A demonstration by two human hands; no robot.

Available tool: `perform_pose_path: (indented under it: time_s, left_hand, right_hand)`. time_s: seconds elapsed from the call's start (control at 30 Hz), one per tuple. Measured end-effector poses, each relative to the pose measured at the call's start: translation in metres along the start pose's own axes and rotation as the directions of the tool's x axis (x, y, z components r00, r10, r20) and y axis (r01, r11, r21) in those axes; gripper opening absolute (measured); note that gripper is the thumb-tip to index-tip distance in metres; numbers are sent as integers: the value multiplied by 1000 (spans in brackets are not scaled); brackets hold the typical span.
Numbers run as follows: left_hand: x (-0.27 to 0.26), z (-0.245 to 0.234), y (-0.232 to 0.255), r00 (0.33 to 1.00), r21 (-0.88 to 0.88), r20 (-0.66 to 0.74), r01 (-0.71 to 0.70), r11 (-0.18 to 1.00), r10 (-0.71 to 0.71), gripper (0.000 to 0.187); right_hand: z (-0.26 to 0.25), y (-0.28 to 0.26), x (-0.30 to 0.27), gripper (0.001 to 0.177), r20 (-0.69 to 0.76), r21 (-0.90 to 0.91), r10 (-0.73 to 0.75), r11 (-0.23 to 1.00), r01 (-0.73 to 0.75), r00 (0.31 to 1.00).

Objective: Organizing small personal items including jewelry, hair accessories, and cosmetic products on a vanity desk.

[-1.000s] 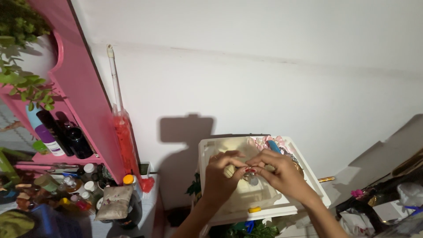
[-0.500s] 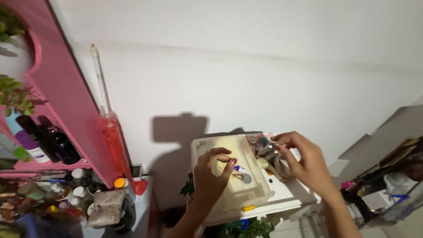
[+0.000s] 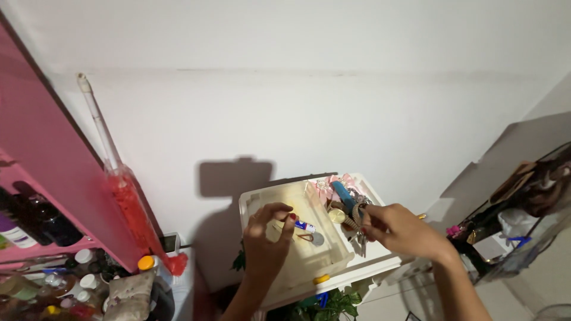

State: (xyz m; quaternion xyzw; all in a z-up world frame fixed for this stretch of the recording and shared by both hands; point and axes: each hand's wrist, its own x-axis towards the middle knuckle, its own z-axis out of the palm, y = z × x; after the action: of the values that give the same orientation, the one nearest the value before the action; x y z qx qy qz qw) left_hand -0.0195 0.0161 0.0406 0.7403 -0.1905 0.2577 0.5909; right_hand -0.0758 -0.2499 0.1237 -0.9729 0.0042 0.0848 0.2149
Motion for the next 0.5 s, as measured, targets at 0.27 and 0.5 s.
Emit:
perform_pose_path:
  time_s: [0.27, 0.5]
  left_hand:
    - [-2, 1, -1, 999, -36, -22, 29, 999, -30, 16]
    - [-2, 0, 0, 999, -25, -23, 25, 999, -26, 16]
  right_hand:
    - [3, 10, 19, 15, 123, 242, -177, 960, 144, 976]
    - [15, -8, 30, 12, 89, 109, -17, 994, 7, 996]
